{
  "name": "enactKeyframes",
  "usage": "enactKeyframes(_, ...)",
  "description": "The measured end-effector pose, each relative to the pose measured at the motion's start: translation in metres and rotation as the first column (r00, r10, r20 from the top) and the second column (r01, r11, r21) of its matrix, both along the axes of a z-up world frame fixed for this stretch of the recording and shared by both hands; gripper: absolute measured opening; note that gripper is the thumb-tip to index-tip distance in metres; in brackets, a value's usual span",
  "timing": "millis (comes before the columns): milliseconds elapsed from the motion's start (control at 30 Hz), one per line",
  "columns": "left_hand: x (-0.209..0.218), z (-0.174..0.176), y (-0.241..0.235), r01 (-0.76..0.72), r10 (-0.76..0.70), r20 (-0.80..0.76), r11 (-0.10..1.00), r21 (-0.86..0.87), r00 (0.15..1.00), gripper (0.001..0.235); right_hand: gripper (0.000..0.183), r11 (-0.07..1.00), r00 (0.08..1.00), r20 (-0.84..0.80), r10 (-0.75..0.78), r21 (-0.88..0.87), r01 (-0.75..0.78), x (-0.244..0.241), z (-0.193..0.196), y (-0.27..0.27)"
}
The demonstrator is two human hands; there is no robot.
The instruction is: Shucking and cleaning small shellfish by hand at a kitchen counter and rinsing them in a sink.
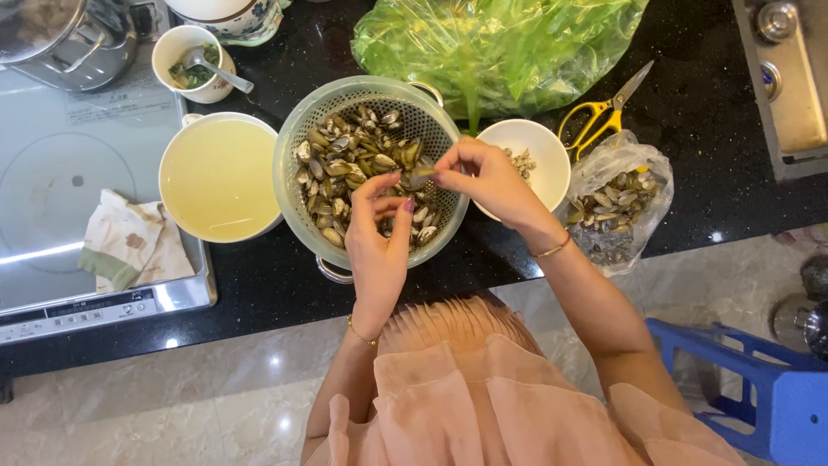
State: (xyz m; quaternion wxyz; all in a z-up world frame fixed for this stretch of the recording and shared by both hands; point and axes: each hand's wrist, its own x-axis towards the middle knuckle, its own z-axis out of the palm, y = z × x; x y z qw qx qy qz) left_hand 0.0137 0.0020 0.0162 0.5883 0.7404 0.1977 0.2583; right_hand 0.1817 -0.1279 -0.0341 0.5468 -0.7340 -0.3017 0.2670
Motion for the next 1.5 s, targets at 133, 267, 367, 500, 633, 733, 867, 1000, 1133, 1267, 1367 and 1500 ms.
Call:
enactKeyframes(133,0.011,-0.012,-0.006,0.073,-0.072,0.022,0.995,-0.073,0.997,0.036,0.013,1.0,0.983,-0.181,0.003,0.028,0.002,-0.01,0.0,-0.02)
enactKeyframes(267,0.02,-0.019,-0.017,0.118,-0.118,-0.008,0.991,-0.062,0.993,0.022,0.013,0.998,0.99,-0.131,-0.051,0.028,0.055,-0.02,-0.006,-0.048)
enactKeyframes(367,0.027,-0.019,-0.03,0.163,-0.163,-0.056,0.987,-0.01,0.985,0.012,0.013,0.986,0.982,-0.102,-0.156,0.047,0.161,-0.029,-0.015,-0.081)
enactKeyframes(500,0.033,-0.016,-0.047,0.268,-0.256,-0.091,0.951,0.156,0.962,0.013,0.014,0.924,0.924,-0.086,-0.372,0.054,0.377,-0.036,-0.034,-0.134)
enactKeyframes(633,0.042,-0.017,-0.066,0.408,-0.397,-0.101,0.903,0.133,0.912,0.014,0.011,0.823,0.804,0.274,-0.528,-0.067,0.564,-0.039,-0.037,-0.19)
enactKeyframes(733,0.05,-0.02,-0.08,0.473,-0.46,-0.115,0.87,0.14,0.881,0.013,0.006,0.673,0.633,0.554,-0.541,-0.166,0.721,-0.043,-0.022,-0.209)
enactKeyframes(867,0.058,-0.03,-0.094,0.516,-0.51,-0.114,0.857,0.02,0.852,0.016,0.007,0.501,0.485,0.741,-0.465,-0.232,0.834,-0.038,-0.019,-0.221)
enactKeyframes(1000,0.064,-0.05,-0.092,0.587,-0.643,0.04,0.671,-0.453,0.765,0.035,0.009,0.436,0.404,0.844,-0.353,-0.234,0.869,-0.033,-0.019,-0.222)
enactKeyframes(1133,0.065,-0.05,-0.086,0.538,-0.641,0.107,0.529,-0.656,0.76,0.051,0.014,0.47,0.408,0.849,-0.336,-0.224,0.854,-0.026,-0.017,-0.221)
enactKeyframes(1267,0.06,-0.049,-0.081,0.512,-0.614,0.128,0.504,-0.696,0.779,0.055,0.014,0.498,0.411,0.849,-0.332,-0.212,0.841,-0.019,-0.015,-0.218)
enactKeyframes(1367,0.058,-0.058,-0.08,0.485,-0.574,0.128,0.529,-0.696,0.809,0.047,0.011,0.544,0.425,0.834,-0.352,-0.187,0.818,-0.016,-0.007,-0.207)
enactKeyframes(1500,0.048,-0.071,-0.077,0.492,-0.493,0.159,0.678,-0.545,0.855,0.027,0.005,0.689,0.492,0.788,-0.37,-0.122,0.714,-0.012,0.002,-0.174)
